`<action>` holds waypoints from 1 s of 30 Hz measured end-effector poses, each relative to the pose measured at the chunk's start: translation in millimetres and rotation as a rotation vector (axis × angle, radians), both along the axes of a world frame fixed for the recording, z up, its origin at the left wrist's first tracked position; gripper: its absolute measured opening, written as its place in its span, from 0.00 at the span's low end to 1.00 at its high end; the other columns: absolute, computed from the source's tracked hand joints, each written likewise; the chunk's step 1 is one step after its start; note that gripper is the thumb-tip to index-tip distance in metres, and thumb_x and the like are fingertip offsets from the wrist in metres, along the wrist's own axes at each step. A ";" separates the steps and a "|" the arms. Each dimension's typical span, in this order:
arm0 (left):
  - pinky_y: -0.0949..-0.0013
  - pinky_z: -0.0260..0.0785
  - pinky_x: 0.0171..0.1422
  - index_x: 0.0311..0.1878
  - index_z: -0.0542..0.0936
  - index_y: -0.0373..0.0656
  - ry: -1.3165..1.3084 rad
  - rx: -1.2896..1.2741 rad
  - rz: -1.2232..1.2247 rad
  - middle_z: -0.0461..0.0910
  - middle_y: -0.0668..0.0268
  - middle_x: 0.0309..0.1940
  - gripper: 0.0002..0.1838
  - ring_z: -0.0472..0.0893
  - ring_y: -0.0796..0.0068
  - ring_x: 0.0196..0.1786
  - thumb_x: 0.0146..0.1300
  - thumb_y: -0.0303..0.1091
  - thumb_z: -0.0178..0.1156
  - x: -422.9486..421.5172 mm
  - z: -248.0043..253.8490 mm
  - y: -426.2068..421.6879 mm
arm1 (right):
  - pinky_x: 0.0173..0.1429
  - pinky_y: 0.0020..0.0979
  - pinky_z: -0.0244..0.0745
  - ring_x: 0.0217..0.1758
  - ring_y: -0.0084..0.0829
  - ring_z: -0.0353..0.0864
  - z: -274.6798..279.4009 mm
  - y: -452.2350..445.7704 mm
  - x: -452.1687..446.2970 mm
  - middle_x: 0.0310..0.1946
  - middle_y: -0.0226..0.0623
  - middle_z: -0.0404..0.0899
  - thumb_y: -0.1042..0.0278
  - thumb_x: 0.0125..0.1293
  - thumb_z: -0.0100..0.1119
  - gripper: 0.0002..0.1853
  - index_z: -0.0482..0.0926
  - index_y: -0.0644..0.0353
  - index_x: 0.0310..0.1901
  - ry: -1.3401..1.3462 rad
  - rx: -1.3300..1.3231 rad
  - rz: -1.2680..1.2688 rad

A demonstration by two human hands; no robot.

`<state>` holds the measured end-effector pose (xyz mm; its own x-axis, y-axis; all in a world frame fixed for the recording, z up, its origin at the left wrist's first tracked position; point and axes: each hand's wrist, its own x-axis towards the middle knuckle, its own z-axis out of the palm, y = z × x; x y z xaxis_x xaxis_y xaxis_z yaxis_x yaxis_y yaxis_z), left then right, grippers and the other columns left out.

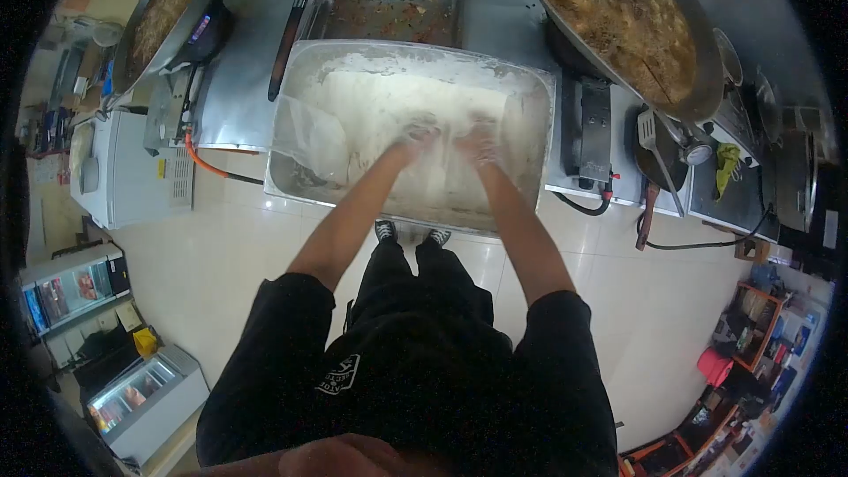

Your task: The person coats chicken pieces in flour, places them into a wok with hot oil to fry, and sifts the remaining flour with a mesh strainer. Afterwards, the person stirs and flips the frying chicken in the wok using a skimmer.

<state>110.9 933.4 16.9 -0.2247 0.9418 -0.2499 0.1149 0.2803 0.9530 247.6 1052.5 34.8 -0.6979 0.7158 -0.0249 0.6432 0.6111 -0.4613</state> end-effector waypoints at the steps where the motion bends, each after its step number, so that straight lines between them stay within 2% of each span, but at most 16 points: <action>1: 0.63 0.68 0.54 0.47 0.75 0.36 0.623 -0.075 -0.055 0.77 0.57 0.46 0.18 0.74 0.64 0.52 0.61 0.40 0.50 11.8 22.0 7.1 | 0.61 0.40 0.65 0.57 0.46 0.71 -15.7 -10.2 -4.4 0.52 0.48 0.74 0.58 0.52 0.57 0.26 0.73 0.58 0.54 0.081 0.059 0.011; 2: 0.63 0.66 0.57 0.47 0.76 0.36 0.750 -0.203 -0.220 0.76 0.56 0.49 0.18 0.72 0.64 0.55 0.60 0.40 0.49 11.9 43.8 13.2 | 0.62 0.40 0.65 0.58 0.47 0.71 18.6 -31.0 -12.4 0.53 0.48 0.73 0.58 0.53 0.57 0.26 0.72 0.58 0.54 0.214 -0.069 -0.058; 4: 0.65 0.62 0.62 0.47 0.76 0.36 0.998 -0.459 -0.555 0.73 0.54 0.53 0.19 0.68 0.63 0.60 0.59 0.39 0.49 12.3 76.8 25.1 | 0.63 0.39 0.64 0.58 0.47 0.70 67.8 -31.5 -11.2 0.54 0.49 0.73 0.61 0.53 0.56 0.25 0.73 0.57 0.55 0.022 -0.265 -0.084; 6: 0.63 0.64 0.60 0.46 0.77 0.37 0.769 -0.314 -0.267 0.75 0.53 0.50 0.18 0.72 0.60 0.56 0.57 0.37 0.49 -5.3 63.8 11.5 | 0.63 0.38 0.64 0.58 0.46 0.71 96.1 -21.7 -6.7 0.54 0.49 0.72 0.63 0.54 0.54 0.24 0.73 0.56 0.55 -0.057 -0.338 -0.050; 8: 0.61 0.66 0.57 0.44 0.78 0.38 0.838 -0.033 -0.097 0.77 0.52 0.47 0.17 0.75 0.59 0.53 0.55 0.36 0.50 -27.1 53.8 -6.9 | 0.63 0.38 0.64 0.57 0.46 0.71 109.5 -10.6 6.0 0.55 0.49 0.72 0.64 0.55 0.53 0.22 0.74 0.56 0.54 -0.034 -0.301 0.039; 9: 0.61 0.67 0.56 0.43 0.78 0.39 1.012 0.183 -0.064 0.78 0.52 0.46 0.17 0.75 0.59 0.52 0.54 0.37 0.51 -33.9 51.8 -16.4 | 0.61 0.37 0.65 0.55 0.46 0.72 101.1 -6.1 9.0 0.52 0.49 0.74 0.64 0.56 0.53 0.21 0.75 0.56 0.53 0.027 -0.135 0.103; 11: 0.61 0.67 0.56 0.45 0.77 0.39 1.179 0.238 -0.126 0.77 0.53 0.46 0.18 0.75 0.60 0.52 0.55 0.39 0.51 -34.3 69.9 -19.8 | 0.57 0.36 0.69 0.51 0.47 0.75 83.7 -0.3 11.0 0.47 0.50 0.77 0.64 0.57 0.54 0.19 0.76 0.58 0.50 0.141 0.206 0.222; 14: 0.65 0.65 0.59 0.53 0.72 0.39 1.176 -0.277 -0.392 0.74 0.56 0.52 0.23 0.73 0.63 0.55 0.59 0.44 0.48 -29.4 132.5 -7.4 | 0.62 0.33 0.65 0.56 0.44 0.72 122.3 -7.2 11.7 0.51 0.50 0.74 0.60 0.62 0.51 0.18 0.76 0.57 0.51 0.218 -0.227 -0.008; 16: 0.67 0.63 0.61 0.58 0.69 0.38 1.159 -0.624 -0.547 0.72 0.59 0.56 0.27 0.72 0.65 0.58 0.62 0.47 0.47 -22.8 165.5 2.7 | 0.65 0.32 0.61 0.60 0.42 0.69 90.4 -23.4 -4.3 0.56 0.49 0.70 0.54 0.65 0.49 0.21 0.73 0.57 0.55 0.354 -0.362 -0.047; 17: 0.67 0.65 0.57 0.55 0.71 0.41 0.809 -0.617 -0.161 0.74 0.62 0.52 0.26 0.73 0.67 0.54 0.62 0.52 0.46 -19.8 156.0 4.4 | 0.66 0.31 0.59 0.62 0.41 0.67 82.0 -29.9 -15.6 0.59 0.48 0.68 0.51 0.66 0.48 0.23 0.71 0.56 0.58 0.425 -0.424 -0.066; 19: 0.67 0.69 0.49 0.48 0.75 0.46 0.057 -0.517 0.526 0.77 0.67 0.43 0.27 0.76 0.72 0.47 0.63 0.60 0.43 -9.4 119.9 2.9 | 0.69 0.32 0.54 0.64 0.39 0.63 150.0 -71.8 -17.6 0.64 0.45 0.62 0.45 0.69 0.40 0.30 0.63 0.57 0.64 0.828 -1.089 -0.103; 21: 0.61 0.58 0.62 0.61 0.63 0.44 -0.402 -0.235 0.583 0.67 0.58 0.57 0.35 0.68 0.61 0.58 0.63 0.63 0.39 12.9 137.0 11.6 | 0.70 0.34 0.51 0.67 0.36 0.57 142.2 -94.0 -47.0 0.67 0.41 0.56 0.39 0.69 0.33 0.36 0.55 0.58 0.68 0.928 -1.126 -0.161; 22: 0.58 0.52 0.69 0.68 0.57 0.42 -0.641 -0.112 0.596 0.63 0.54 0.64 0.40 0.64 0.56 0.64 0.64 0.65 0.37 24.4 146.3 15.1 | 0.70 0.35 0.50 0.68 0.35 0.55 152.0 -85.8 -39.8 0.67 0.41 0.55 0.37 0.68 0.31 0.36 0.55 0.58 0.68 0.920 -1.322 -0.262; 24: 0.57 0.55 0.67 0.67 0.58 0.43 -0.792 -0.009 0.501 0.63 0.53 0.62 0.39 0.65 0.56 0.63 0.63 0.64 0.39 42.7 165.1 12.3 | 0.71 0.36 0.48 0.71 0.34 0.50 176.7 -74.4 -23.0 0.67 0.42 0.54 0.34 0.67 0.26 0.38 0.54 0.57 0.68 0.883 -1.731 -0.436; 27: 0.56 0.58 0.65 0.67 0.58 0.43 -0.681 0.009 0.406 0.65 0.53 0.60 0.38 0.67 0.55 0.60 0.63 0.63 0.41 30.3 181.2 2.8 | 0.68 0.32 0.53 0.66 0.32 0.57 142.0 -106.6 -71.5 0.64 0.40 0.59 0.30 0.64 0.30 0.42 0.54 0.58 0.68 1.298 -1.436 -0.316; 30: 0.55 0.61 0.62 0.66 0.59 0.43 -0.571 0.009 0.323 0.66 0.53 0.58 0.37 0.68 0.54 0.58 0.63 0.62 0.44 15.9 187.9 -4.3 | 0.66 0.34 0.55 0.62 0.33 0.62 222.4 -131.4 -42.2 0.61 0.42 0.62 0.30 0.64 0.31 0.41 0.57 0.58 0.66 1.019 -1.568 -0.346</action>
